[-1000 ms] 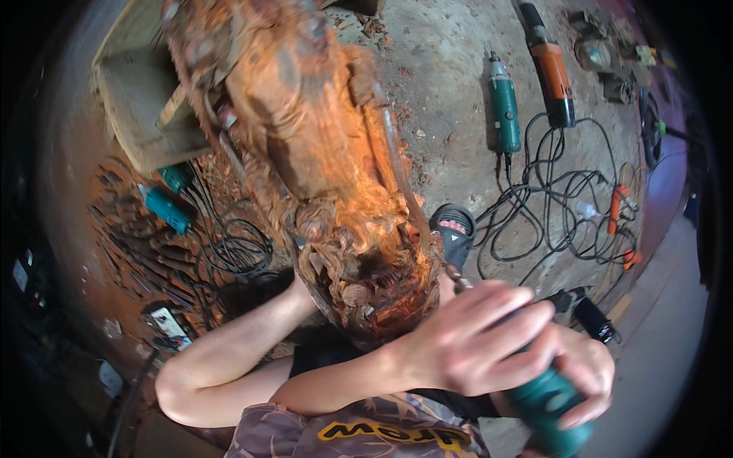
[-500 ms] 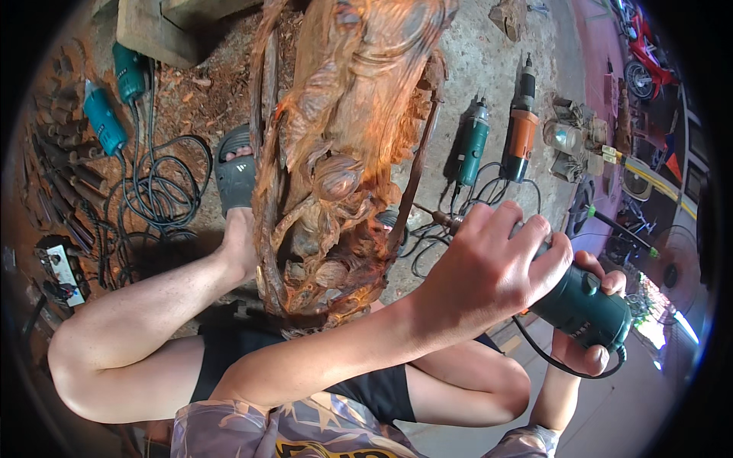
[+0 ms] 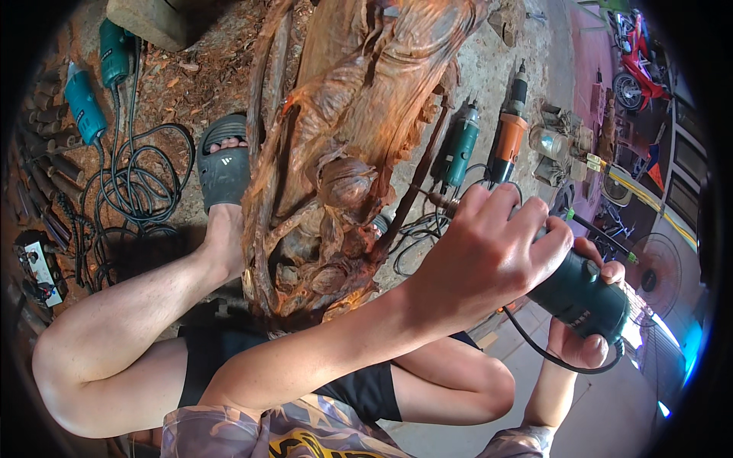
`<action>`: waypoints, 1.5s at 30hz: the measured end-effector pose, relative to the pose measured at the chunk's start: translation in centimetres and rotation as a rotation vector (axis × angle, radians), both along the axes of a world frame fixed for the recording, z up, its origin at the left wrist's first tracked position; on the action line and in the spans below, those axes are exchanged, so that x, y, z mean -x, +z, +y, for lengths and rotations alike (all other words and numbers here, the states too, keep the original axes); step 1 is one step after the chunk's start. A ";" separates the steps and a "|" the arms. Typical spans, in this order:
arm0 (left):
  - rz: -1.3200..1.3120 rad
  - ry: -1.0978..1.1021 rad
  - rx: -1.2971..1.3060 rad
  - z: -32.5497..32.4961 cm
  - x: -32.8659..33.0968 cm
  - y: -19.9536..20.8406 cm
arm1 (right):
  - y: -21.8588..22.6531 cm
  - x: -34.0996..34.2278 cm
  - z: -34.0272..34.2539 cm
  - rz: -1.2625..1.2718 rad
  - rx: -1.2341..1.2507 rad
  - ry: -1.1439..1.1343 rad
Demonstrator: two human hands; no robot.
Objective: The person uses a green rotary tool to carve details into a large piece of wood. They hold the tool with both hands and move it along the surface, removing wood shavings and shaping the piece.
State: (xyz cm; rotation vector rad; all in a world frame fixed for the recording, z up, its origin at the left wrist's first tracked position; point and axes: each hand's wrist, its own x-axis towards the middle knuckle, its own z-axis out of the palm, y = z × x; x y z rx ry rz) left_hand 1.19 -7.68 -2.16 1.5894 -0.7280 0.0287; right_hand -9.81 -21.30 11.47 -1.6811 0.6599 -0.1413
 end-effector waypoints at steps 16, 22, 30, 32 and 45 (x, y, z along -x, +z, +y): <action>0.043 0.003 0.141 2.2 2.0 0.9 | 2.0 2.2 4.1 -0.070 -0.019 0.100; 0.089 0.002 0.163 2.3 1.2 0.0 | 1.2 -0.1 4.0 -0.048 0.028 0.183; 0.068 0.048 0.211 1.0 -1.4 0.2 | 2.2 -2.5 3.6 -0.060 0.107 0.216; 0.054 0.070 0.247 0.4 -2.2 0.4 | 2.1 -3.1 3.0 -0.104 0.109 0.233; 0.051 -0.033 -0.098 -0.5 0.2 1.4 | 0.5 -0.6 -1.5 -0.039 -0.103 -0.078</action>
